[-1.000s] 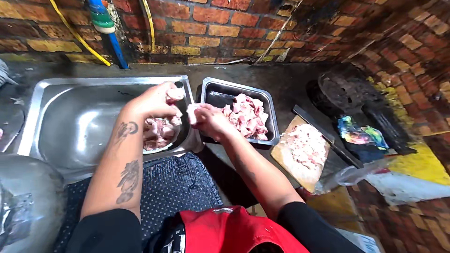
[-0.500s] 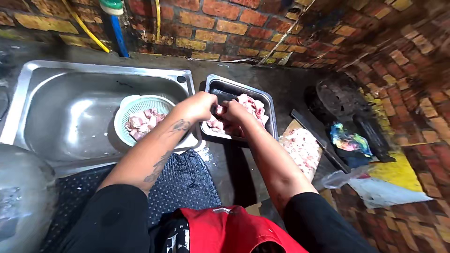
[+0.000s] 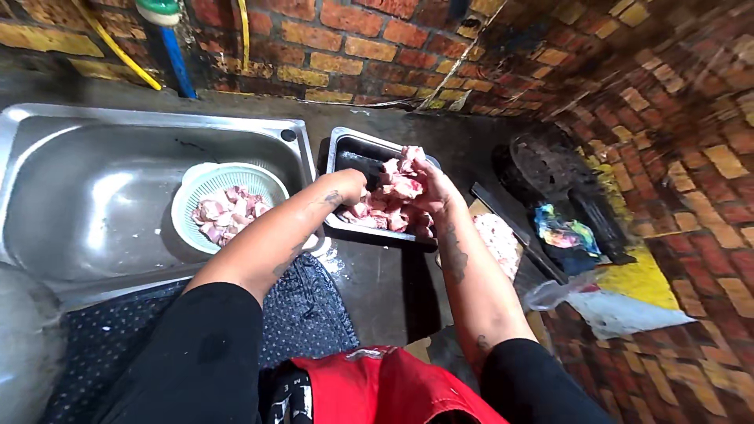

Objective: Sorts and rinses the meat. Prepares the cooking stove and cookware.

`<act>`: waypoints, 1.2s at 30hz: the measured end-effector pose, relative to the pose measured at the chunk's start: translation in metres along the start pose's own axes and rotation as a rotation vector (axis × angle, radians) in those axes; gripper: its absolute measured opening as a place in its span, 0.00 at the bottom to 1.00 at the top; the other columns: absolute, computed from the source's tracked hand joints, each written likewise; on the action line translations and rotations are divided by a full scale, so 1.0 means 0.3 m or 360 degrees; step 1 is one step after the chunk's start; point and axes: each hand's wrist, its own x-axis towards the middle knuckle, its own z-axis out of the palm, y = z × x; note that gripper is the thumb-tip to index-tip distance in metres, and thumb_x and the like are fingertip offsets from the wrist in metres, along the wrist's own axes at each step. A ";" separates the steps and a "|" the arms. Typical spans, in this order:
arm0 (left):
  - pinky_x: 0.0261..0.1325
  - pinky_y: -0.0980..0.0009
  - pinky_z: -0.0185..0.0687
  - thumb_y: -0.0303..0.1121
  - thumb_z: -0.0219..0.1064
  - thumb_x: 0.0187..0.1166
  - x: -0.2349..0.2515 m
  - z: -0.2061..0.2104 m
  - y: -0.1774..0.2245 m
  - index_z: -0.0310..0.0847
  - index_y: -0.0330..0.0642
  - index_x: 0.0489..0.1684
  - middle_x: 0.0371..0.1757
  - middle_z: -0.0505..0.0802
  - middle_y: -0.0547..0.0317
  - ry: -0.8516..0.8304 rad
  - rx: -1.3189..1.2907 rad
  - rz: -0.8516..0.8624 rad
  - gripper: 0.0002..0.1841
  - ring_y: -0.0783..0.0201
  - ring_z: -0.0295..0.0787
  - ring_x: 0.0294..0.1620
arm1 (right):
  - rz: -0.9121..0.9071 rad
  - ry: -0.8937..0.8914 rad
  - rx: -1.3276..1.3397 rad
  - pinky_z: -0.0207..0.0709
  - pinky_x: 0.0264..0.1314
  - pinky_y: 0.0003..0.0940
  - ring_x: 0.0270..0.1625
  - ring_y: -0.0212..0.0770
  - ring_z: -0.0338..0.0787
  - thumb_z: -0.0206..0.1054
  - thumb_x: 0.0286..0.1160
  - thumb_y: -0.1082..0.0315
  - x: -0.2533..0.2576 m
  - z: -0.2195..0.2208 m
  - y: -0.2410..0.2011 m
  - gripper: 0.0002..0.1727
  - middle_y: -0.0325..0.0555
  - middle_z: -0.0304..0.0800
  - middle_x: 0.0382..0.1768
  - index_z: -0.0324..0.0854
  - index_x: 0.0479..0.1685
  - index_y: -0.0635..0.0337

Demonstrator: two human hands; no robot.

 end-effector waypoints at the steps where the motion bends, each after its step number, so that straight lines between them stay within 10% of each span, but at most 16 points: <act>1: 0.63 0.38 0.80 0.27 0.69 0.77 -0.006 -0.016 -0.015 0.85 0.30 0.54 0.54 0.91 0.35 0.0087 -0.0239 0.0024 0.12 0.40 0.88 0.58 | -0.0002 0.0025 0.0022 0.88 0.51 0.41 0.47 0.37 0.92 0.45 0.89 0.37 -0.031 0.016 0.000 0.30 0.41 0.92 0.49 0.78 0.67 0.49; 4: 0.38 0.69 0.82 0.23 0.61 0.83 -0.076 -0.030 -0.041 0.78 0.34 0.64 0.38 0.88 0.54 0.0250 -0.1245 0.0112 0.14 0.67 0.83 0.31 | -0.0016 -0.0106 0.0055 0.89 0.45 0.38 0.44 0.39 0.93 0.42 0.92 0.39 -0.054 0.055 -0.020 0.30 0.43 0.94 0.48 0.77 0.67 0.51; 6: 0.39 0.74 0.84 0.24 0.56 0.87 -0.161 -0.035 -0.052 0.74 0.38 0.70 0.38 0.89 0.58 0.0252 -0.1755 0.0118 0.15 0.71 0.84 0.29 | -0.0018 -0.0246 0.0047 0.89 0.39 0.36 0.42 0.40 0.94 0.38 0.94 0.43 -0.060 0.121 -0.039 0.28 0.45 0.94 0.48 0.77 0.65 0.52; 9: 0.41 0.67 0.85 0.27 0.59 0.86 -0.302 -0.047 -0.093 0.76 0.37 0.71 0.43 0.89 0.52 0.0576 -0.1381 -0.0073 0.17 0.66 0.84 0.33 | 0.0041 -0.0325 0.0018 0.87 0.39 0.39 0.41 0.42 0.93 0.43 0.92 0.52 -0.072 0.287 -0.035 0.23 0.47 0.94 0.44 0.82 0.53 0.56; 13: 0.72 0.29 0.73 0.32 0.71 0.79 -0.481 -0.069 -0.143 0.76 0.34 0.75 0.66 0.86 0.28 0.0821 -0.0575 -0.0536 0.25 0.31 0.83 0.70 | 0.0104 -0.0558 -0.0089 0.88 0.48 0.41 0.43 0.41 0.91 0.48 0.92 0.63 -0.043 0.562 0.058 0.17 0.48 0.89 0.45 0.74 0.66 0.63; 17: 0.79 0.28 0.64 0.38 0.67 0.82 -0.537 -0.080 -0.172 0.76 0.35 0.78 0.74 0.81 0.27 0.0957 -0.0368 -0.0852 0.27 0.29 0.72 0.80 | -0.0136 -0.0487 -0.0960 0.83 0.67 0.50 0.62 0.51 0.90 0.58 0.89 0.66 -0.023 0.691 0.109 0.22 0.62 0.88 0.63 0.75 0.76 0.69; 21: 0.76 0.33 0.70 0.30 0.61 0.83 -0.492 -0.083 -0.129 0.78 0.34 0.74 0.69 0.86 0.31 0.0986 -0.0386 -0.0664 0.21 0.34 0.81 0.75 | -0.0567 0.0129 -0.1587 0.79 0.72 0.57 0.68 0.55 0.88 0.62 0.80 0.70 -0.032 0.511 0.033 0.19 0.59 0.89 0.63 0.85 0.68 0.62; 25: 0.69 0.34 0.77 0.28 0.66 0.78 -0.271 -0.059 -0.052 0.82 0.33 0.69 0.62 0.90 0.33 0.0780 -0.0414 -0.0320 0.20 0.36 0.86 0.67 | -0.0132 0.0671 -0.1874 0.77 0.69 0.70 0.69 0.67 0.85 0.68 0.76 0.62 0.007 0.228 -0.043 0.22 0.69 0.86 0.63 0.84 0.65 0.66; 30: 0.68 0.32 0.78 0.35 0.74 0.73 0.108 -0.005 0.083 0.84 0.32 0.65 0.61 0.90 0.32 0.0410 -0.0263 -0.0162 0.23 0.35 0.86 0.67 | 0.0248 0.0703 -0.2105 0.78 0.61 0.75 0.65 0.69 0.88 0.73 0.74 0.47 0.043 0.110 0.023 0.28 0.69 0.89 0.59 0.87 0.57 0.65; 36: 0.74 0.35 0.75 0.33 0.79 0.67 0.343 0.020 0.131 0.82 0.41 0.72 0.77 0.78 0.32 0.0290 -0.0091 -0.0070 0.29 0.33 0.77 0.76 | -0.0057 0.0654 -0.1579 0.78 0.67 0.69 0.63 0.64 0.88 0.83 0.60 0.67 0.087 -0.017 0.042 0.29 0.67 0.89 0.57 0.83 0.63 0.65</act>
